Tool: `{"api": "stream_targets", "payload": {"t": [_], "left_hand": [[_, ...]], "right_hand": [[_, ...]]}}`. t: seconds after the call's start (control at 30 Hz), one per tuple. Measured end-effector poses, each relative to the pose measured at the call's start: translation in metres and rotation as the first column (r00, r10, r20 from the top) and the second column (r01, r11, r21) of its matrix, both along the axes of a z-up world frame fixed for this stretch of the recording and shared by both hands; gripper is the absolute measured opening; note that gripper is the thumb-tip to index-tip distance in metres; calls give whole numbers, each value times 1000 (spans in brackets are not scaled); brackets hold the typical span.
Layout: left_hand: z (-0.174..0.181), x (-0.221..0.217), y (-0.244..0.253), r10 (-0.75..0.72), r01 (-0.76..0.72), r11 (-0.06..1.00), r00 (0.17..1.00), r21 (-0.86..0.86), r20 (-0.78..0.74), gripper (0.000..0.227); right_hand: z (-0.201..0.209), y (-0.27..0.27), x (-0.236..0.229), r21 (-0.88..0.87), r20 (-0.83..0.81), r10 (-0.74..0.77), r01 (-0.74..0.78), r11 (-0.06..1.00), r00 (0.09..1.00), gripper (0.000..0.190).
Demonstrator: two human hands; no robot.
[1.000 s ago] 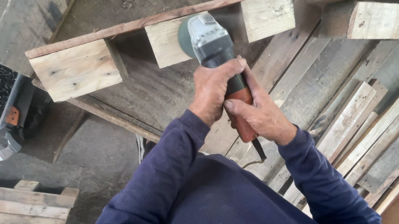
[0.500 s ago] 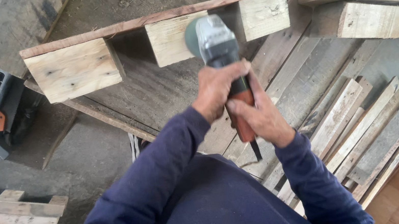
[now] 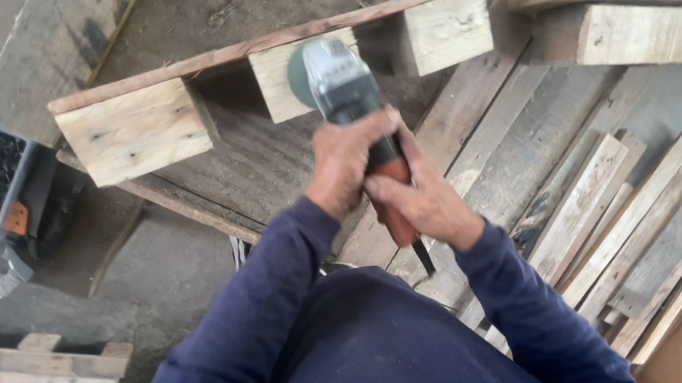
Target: The person uses an angle grinder with a sanding disc to smooth the surface of a wooden pallet. They systematically sand each block and plank, moving the tool back and forth to remove rough edges and create a uniform finish.
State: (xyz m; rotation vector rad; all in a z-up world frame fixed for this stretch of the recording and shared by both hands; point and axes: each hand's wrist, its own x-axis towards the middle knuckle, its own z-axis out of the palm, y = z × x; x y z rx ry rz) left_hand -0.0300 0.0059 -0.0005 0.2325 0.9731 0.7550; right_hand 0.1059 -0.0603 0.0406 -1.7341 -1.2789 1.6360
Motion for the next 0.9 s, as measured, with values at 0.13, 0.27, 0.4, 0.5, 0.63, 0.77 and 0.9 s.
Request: {"api": "stream_targets", "payload": {"t": [0.13, 0.27, 0.4, 0.5, 0.63, 0.77, 0.9], "left_hand": [[3, 1, 8, -69, 67, 997, 991, -22, -111, 30], [14, -5, -28, -98, 86, 993, 983, -81, -157, 30], [7, -5, -29, -69, 65, 996, 995, -65, -69, 31], [-1, 2, -6, -139, 138, 990, 990, -24, -39, 31], [4, 20, -17, -127, 121, 984, 991, -128, -34, 32], [9, 38, -45, -217, 211, 974, 974, -83, -69, 34], [0, 66, -43, -313, 313, 950, 950, -17, 17, 34]], "right_hand": [[5, 7, -3, -96, -147, -132, 118, 988, 980, 101], [19, -20, -8, -159, -123, -86, 66, 985, 989, 104], [6, -20, -4, -98, -107, -17, 7, 995, 994, 103], [-2, -12, 1, 17, -157, -133, 137, 990, 979, 101], [8, -20, 14, -95, -68, -103, 96, 991, 992, 103], [25, -46, 21, -228, 63, -176, 186, 956, 982, 92], [23, -54, 38, -276, 170, -318, 355, 893, 933, 103]]}}
